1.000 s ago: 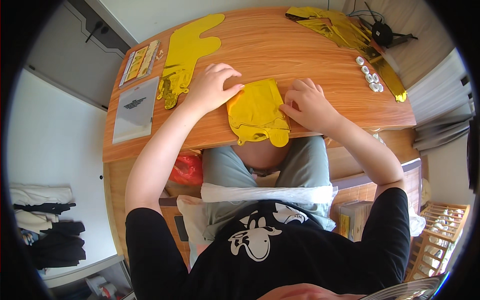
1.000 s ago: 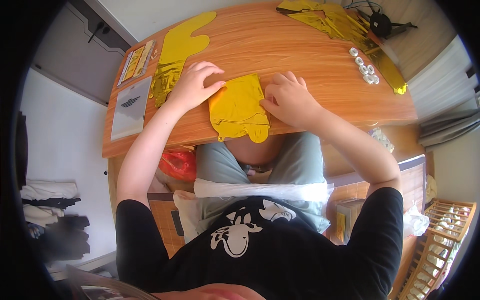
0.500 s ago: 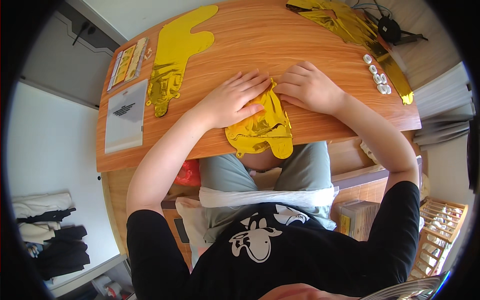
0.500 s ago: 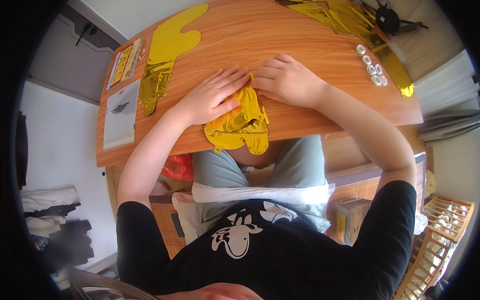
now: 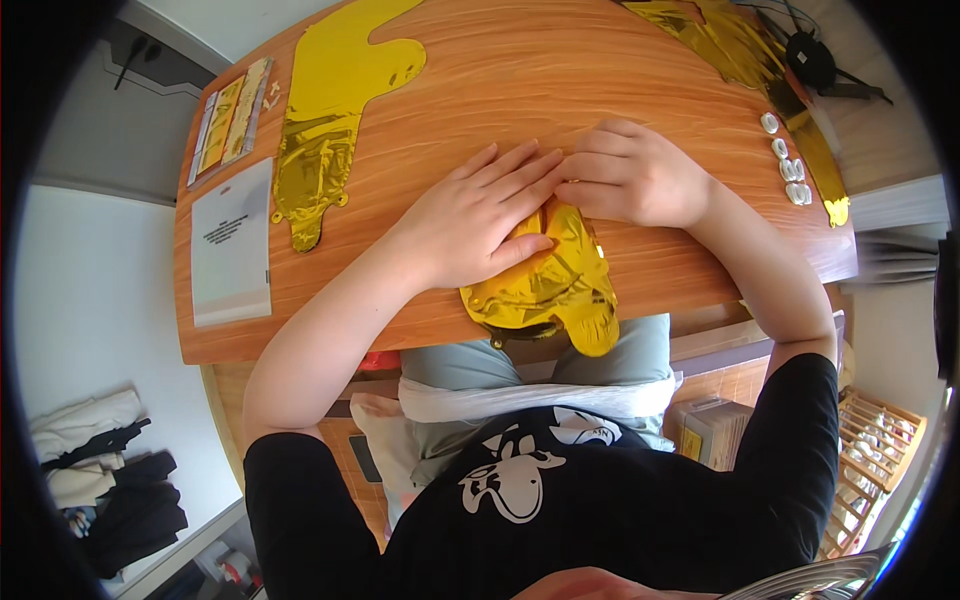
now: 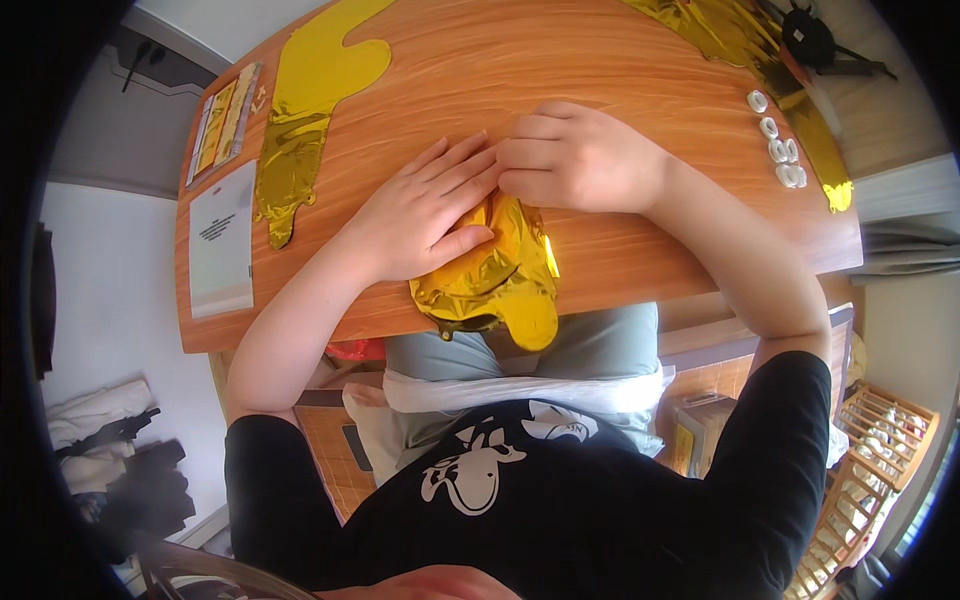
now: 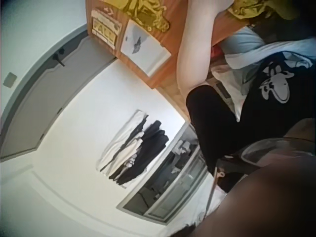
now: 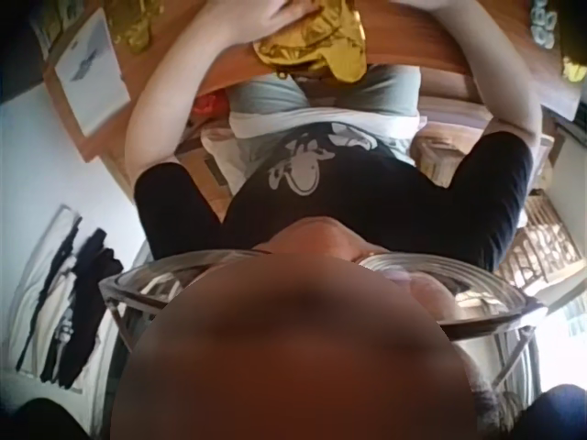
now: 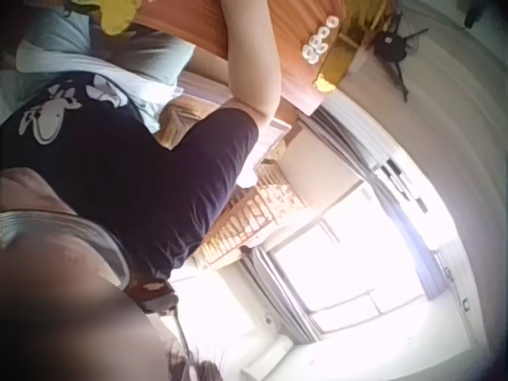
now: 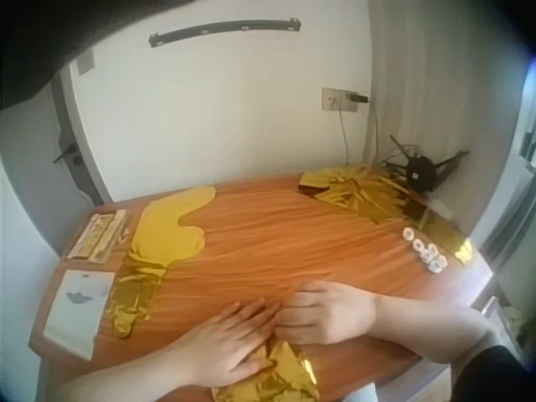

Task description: Folding gold foil balloons into squares on a desk.

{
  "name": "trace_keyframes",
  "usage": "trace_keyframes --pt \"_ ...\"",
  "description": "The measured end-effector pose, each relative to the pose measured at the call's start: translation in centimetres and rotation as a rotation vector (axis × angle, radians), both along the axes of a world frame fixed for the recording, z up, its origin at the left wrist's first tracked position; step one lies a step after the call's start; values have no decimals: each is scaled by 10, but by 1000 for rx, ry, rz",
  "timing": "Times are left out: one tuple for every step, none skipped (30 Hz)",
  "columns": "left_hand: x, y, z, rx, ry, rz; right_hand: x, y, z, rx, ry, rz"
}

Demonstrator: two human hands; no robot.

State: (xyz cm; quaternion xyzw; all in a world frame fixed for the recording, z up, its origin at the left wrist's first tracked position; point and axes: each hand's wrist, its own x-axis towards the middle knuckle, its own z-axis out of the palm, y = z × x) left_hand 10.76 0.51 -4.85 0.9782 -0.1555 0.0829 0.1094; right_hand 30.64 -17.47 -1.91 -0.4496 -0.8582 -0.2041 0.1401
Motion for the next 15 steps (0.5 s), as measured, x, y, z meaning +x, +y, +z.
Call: trace_keyframes --pt "-1 0 0 -7 7 0 -1 2 1 -50 52 -15" --pt "-1 0 0 -13 5 0 -1 3 3 -59 56 -16" --pt "0 0 0 -18 3 0 -1 4 5 -84 79 -8" --pt "1 0 0 -27 6 0 -1 5 5 -109 102 -1" --pt "1 1 0 0 -7 2 -1 6 4 -117 105 -1" --pt "1 1 0 27 -21 5 -1 6 3 -97 97 -1" --pt "2 0 0 22 -19 5 -1 7 2 -77 88 -1" --pt "2 0 -1 24 -19 8 -2 7 1 -80 91 1" --pt "2 1 -2 27 -19 10 -3 7 -1 -74 117 -35" --pt "2 1 -2 25 -17 11 -4 7 -2 -67 142 -72" --pt "2 2 -2 25 -20 8 -5 7 -2 -69 143 -71" --pt "3 2 -2 26 -23 6 -5 7 -2 -79 184 -66" --pt "3 1 -2 24 -24 5 -6 6 -1 -87 224 -61" --pt "3 2 -2 -4 -15 1 -7 5 -1 -87 225 -60" --pt "2 2 -1 -32 -6 -2 -7 2 0 -170 293 -85"
